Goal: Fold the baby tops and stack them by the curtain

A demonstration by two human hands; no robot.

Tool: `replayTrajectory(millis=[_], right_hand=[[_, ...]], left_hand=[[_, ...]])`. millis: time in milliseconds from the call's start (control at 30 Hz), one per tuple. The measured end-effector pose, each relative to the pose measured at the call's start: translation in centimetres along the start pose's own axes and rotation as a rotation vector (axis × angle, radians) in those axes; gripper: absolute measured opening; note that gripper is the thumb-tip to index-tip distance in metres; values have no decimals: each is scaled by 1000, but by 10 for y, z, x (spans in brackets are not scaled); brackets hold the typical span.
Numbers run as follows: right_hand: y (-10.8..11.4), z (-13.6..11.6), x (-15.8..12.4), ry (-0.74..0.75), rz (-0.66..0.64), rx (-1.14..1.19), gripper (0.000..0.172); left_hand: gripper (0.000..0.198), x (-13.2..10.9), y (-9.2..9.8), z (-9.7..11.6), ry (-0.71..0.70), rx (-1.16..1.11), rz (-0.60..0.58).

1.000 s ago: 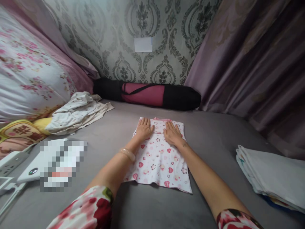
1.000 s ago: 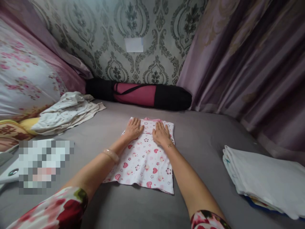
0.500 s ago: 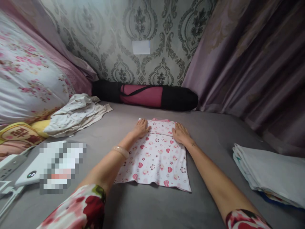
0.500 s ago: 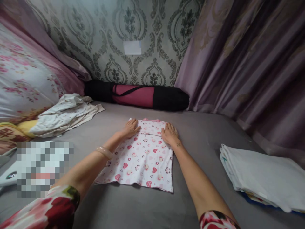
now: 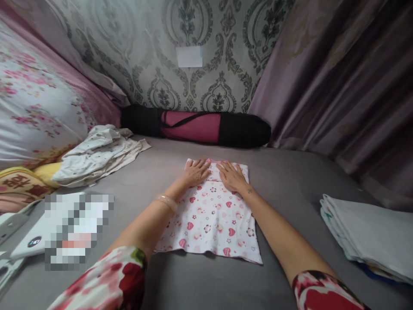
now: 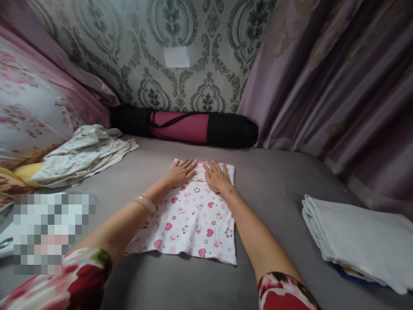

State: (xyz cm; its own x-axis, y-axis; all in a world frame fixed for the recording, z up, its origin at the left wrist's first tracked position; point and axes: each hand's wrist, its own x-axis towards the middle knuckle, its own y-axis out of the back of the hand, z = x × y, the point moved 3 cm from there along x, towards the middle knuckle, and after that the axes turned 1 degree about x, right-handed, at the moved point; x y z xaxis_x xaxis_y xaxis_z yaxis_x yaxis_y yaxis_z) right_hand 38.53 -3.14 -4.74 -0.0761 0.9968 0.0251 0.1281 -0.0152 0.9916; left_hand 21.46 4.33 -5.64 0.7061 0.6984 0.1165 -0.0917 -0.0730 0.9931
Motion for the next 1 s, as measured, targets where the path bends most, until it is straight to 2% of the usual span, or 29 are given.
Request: replayTrajectory(millis=[233,300,433,533,633,767,867,1000], right_hand=[[9,4,2,8,-76,34,55],[12,11,-1,-6,-35,34,56],[7,29,-8,-155,75,11,61],[-2,37,-10,-205,67,4,63],[-4,40,-9,-196,42,9,63],[4,30,-9,-182,55,4,62],[9,6,-6,-86,120,-16,60],[1,-26,0,19,81,15,60]], left_hand=[[57,-2,18,1,-13,-28,-41],[57,-6,21,-4,3,-31,-7],[59,-14,12,-20,119,-70,10],[59,-16,1,-28,152,-108,-13],[59,-16,1,-29,141,-112,-27],[56,-15,12,-14,123,-44,-10],[55,-12,17,10,36,-13,72],[55,-8,5,33,-5,-24,66]])
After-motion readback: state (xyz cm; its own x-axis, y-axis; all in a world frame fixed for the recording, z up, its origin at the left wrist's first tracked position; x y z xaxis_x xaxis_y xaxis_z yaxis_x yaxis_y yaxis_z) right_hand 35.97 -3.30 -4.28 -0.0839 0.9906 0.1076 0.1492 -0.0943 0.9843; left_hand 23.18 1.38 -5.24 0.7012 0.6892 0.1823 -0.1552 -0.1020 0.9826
